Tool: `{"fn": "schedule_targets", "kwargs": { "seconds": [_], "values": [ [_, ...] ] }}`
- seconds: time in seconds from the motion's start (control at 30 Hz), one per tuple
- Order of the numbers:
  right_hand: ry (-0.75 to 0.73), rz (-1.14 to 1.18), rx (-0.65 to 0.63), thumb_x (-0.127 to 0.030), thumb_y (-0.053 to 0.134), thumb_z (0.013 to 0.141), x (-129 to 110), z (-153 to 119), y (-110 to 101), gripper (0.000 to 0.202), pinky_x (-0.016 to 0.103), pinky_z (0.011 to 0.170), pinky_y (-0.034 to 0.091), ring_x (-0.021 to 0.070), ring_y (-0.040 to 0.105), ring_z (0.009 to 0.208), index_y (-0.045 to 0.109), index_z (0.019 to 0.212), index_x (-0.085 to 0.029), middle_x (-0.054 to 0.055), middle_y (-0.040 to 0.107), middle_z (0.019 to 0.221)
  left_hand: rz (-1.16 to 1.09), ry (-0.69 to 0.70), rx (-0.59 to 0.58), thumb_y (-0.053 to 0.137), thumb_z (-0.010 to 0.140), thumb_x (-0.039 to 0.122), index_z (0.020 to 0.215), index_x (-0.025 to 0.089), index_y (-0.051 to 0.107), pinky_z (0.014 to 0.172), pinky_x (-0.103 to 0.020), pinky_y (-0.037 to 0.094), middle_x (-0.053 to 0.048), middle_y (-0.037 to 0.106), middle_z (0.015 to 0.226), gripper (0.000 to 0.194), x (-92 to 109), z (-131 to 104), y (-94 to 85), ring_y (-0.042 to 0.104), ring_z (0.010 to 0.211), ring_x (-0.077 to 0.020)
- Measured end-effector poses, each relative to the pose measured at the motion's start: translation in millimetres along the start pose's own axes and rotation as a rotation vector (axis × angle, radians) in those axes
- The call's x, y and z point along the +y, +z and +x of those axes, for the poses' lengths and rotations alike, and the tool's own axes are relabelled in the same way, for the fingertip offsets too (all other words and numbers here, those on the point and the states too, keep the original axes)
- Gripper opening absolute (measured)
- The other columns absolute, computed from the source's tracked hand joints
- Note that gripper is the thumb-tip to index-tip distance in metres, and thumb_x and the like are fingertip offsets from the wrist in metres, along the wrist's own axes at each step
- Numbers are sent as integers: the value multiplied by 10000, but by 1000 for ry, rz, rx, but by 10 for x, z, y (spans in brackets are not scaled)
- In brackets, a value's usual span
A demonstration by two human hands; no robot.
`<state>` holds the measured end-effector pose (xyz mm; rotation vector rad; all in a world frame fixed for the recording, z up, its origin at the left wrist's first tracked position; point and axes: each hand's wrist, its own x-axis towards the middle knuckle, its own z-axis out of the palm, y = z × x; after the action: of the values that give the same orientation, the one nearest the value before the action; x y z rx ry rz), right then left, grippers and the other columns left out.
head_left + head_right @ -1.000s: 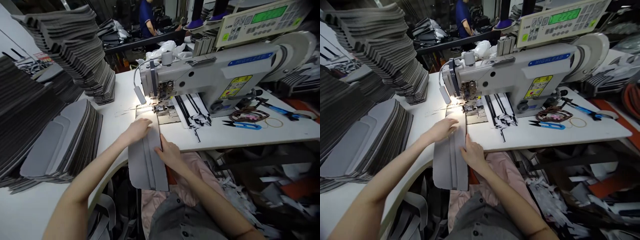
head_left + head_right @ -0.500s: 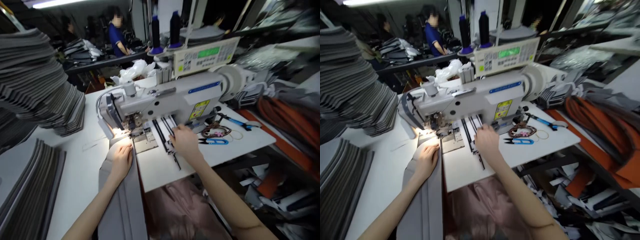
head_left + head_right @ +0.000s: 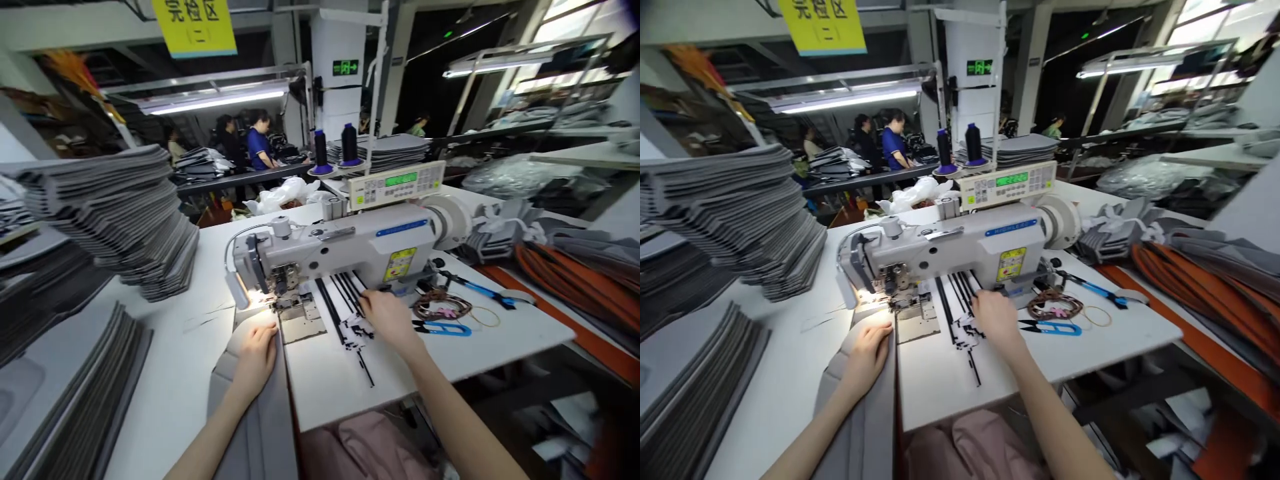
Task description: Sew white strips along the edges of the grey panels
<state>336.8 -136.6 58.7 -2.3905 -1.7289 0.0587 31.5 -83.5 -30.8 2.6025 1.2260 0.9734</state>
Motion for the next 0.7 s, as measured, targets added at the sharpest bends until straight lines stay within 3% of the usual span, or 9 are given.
{"fn": "schedule_targets", "kwargs": {
  "seconds": [0.17, 0.33, 0.5, 0.57, 0.7],
  "values": [
    [70, -10, 47, -265, 415, 981, 77, -19, -18, 351, 352, 717, 469, 329, 724, 907, 745, 1028, -155, 179, 754, 942, 8, 6, -15, 438, 909, 106, 1096, 193, 640, 948, -442, 576, -78, 707, 1160, 289, 20, -35, -20, 635, 1105, -248],
    [146, 4, 147, -271, 444, 973, 57, -30, -69, 320, 302, 676, 440, 285, 730, 866, 753, 969, -190, 141, 758, 883, 16, 49, 11, 429, 922, 120, 1100, 171, 647, 910, -455, 590, -84, 708, 1161, 285, -14, -49, 2, 645, 1074, -252],
    [179, 40, 273, -313, 433, 1015, 121, -15, -65, 326, 289, 664, 439, 253, 732, 802, 732, 1027, -182, 123, 764, 856, 43, 110, 56, 436, 945, 158, 1098, 183, 652, 865, -439, 606, -67, 723, 1135, 266, -88, -24, 33, 668, 1029, -251],
    [111, 122, 365, -332, 498, 1000, 192, -73, -26, 283, 280, 662, 456, 226, 728, 760, 735, 969, -180, 93, 769, 842, 48, 130, 66, 443, 946, 159, 1100, 189, 650, 851, -426, 611, -60, 725, 1131, 259, -106, -15, 37, 672, 1019, -247],
    [-246, 445, 769, -227, 582, 947, 350, -346, 78, 159, 274, 682, 517, 176, 714, 726, 725, 894, -179, 56, 767, 838, 54, 145, 70, 447, 946, 145, 1123, 191, 637, 852, -415, 609, -62, 718, 1146, 264, -108, -3, 38, 664, 1028, -241]
  ]
}}
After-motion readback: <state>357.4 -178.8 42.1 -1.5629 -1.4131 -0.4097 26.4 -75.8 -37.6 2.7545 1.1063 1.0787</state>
